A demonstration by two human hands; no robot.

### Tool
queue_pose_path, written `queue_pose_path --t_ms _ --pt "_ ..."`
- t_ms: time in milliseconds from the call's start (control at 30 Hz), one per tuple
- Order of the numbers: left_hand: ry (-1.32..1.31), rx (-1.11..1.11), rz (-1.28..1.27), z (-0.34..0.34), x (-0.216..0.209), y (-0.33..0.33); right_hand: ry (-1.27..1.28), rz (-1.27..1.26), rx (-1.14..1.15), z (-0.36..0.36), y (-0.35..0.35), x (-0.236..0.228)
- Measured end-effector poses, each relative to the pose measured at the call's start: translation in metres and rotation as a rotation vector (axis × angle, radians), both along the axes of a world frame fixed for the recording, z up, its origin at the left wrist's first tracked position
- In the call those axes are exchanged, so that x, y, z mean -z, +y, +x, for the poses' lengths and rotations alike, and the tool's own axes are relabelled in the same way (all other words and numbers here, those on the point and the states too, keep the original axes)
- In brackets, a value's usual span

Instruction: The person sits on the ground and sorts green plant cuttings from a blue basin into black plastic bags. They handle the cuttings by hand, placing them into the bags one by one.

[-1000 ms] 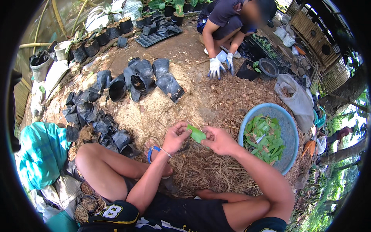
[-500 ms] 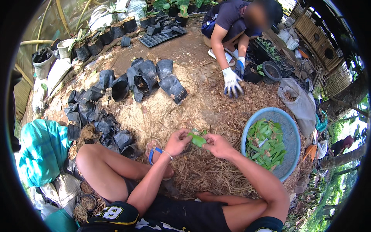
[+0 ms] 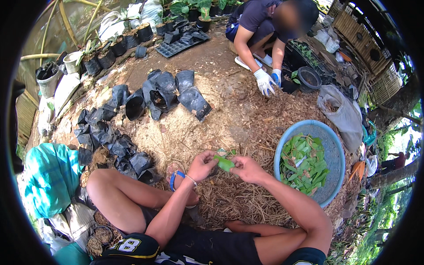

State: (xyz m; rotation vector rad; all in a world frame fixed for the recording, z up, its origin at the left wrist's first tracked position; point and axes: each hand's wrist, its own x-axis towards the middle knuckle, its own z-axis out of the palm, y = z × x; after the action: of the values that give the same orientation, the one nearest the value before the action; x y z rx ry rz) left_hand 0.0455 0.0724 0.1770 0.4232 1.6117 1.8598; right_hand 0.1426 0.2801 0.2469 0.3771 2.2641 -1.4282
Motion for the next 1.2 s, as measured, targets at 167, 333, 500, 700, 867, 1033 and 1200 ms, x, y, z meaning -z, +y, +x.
queue_pose_path --t_ms 167,333,500,700,867,1033,1200 --pt "0.022 -0.006 0.007 0.000 0.002 0.000 0.021 0.033 -0.016 0.000 0.000 0.000" --pt "0.006 -0.054 -0.038 0.000 0.002 -0.001 0.026 -0.008 0.094 -0.002 -0.006 -0.003" --pt "-0.121 -0.159 0.088 -0.003 -0.005 -0.001 0.160 -0.098 0.202 -0.010 -0.006 -0.017" --pt "-0.148 -0.267 0.142 -0.005 -0.012 -0.001 0.108 -0.098 0.194 -0.015 -0.010 -0.033" --pt "-0.160 -0.283 0.181 -0.006 -0.011 0.000 0.097 -0.154 0.181 -0.014 -0.013 -0.039" --pt "-0.191 -0.348 0.237 -0.007 -0.013 0.000 0.088 -0.158 0.168 -0.013 -0.013 -0.042" --pt "-0.192 -0.340 0.200 -0.007 -0.020 -0.002 0.033 -0.230 0.156 -0.012 -0.014 -0.043"
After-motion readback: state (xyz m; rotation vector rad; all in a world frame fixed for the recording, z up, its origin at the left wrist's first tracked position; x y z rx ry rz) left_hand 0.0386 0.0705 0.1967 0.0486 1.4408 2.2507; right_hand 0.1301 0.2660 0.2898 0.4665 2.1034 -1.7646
